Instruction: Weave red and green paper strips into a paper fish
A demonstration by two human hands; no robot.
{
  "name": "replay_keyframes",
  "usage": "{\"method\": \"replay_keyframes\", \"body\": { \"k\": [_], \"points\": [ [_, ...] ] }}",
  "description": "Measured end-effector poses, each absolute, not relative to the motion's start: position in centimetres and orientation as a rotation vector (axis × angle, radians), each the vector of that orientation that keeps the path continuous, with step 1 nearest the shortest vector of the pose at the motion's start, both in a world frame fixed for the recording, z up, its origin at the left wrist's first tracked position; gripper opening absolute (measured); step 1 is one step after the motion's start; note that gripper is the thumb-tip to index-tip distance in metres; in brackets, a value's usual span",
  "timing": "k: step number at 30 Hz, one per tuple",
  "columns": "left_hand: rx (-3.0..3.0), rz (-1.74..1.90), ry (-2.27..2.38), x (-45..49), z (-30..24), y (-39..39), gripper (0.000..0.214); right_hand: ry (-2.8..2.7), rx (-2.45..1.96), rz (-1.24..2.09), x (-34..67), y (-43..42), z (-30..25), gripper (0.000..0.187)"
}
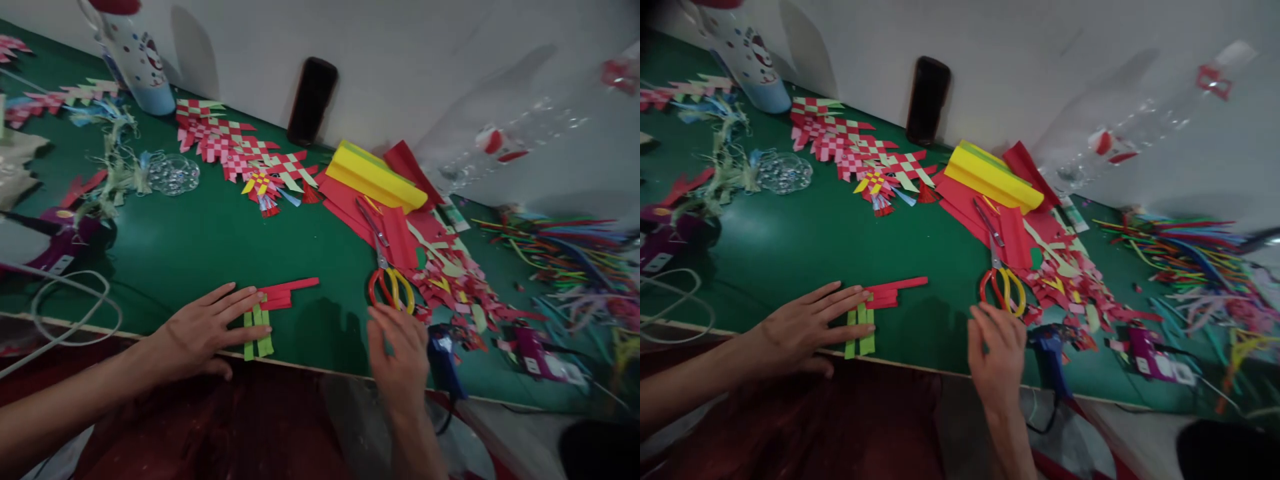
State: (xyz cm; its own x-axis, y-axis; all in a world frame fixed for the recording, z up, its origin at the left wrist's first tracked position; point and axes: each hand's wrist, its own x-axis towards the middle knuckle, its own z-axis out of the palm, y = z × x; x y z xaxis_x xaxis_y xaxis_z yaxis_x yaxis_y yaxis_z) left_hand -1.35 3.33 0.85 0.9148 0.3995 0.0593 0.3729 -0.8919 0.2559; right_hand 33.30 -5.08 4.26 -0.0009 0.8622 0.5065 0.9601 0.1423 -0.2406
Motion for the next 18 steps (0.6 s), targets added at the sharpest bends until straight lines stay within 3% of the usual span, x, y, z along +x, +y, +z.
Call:
{"method": "replay_keyframes", "body": {
  "k": [4,8,10,18],
  "points": [
    [2.858,0.203,0.620,-1.4,0.5,3.1,0.085,-1.539,-2.116,-0.538,40.8,-8.5,4.1,0.033],
    [2.860,0.280,0.629,-1.5,0.0,2.8,0.089,-1.250,-2.430,-0.317,45.2,-12.3,3.1,0.071],
    [2.865,0.293,0.645,-1.6,0.0,2.7,0.089,-1.215,-2.460,-0.232,45.7,-13.5,2.5,0.078],
    [2.887,0.322,0.662,-1.4,0.4,2.6,0.071,-1.085,-2.375,0.017,44.4,-14.6,2.5,0.048]
  ]
}}
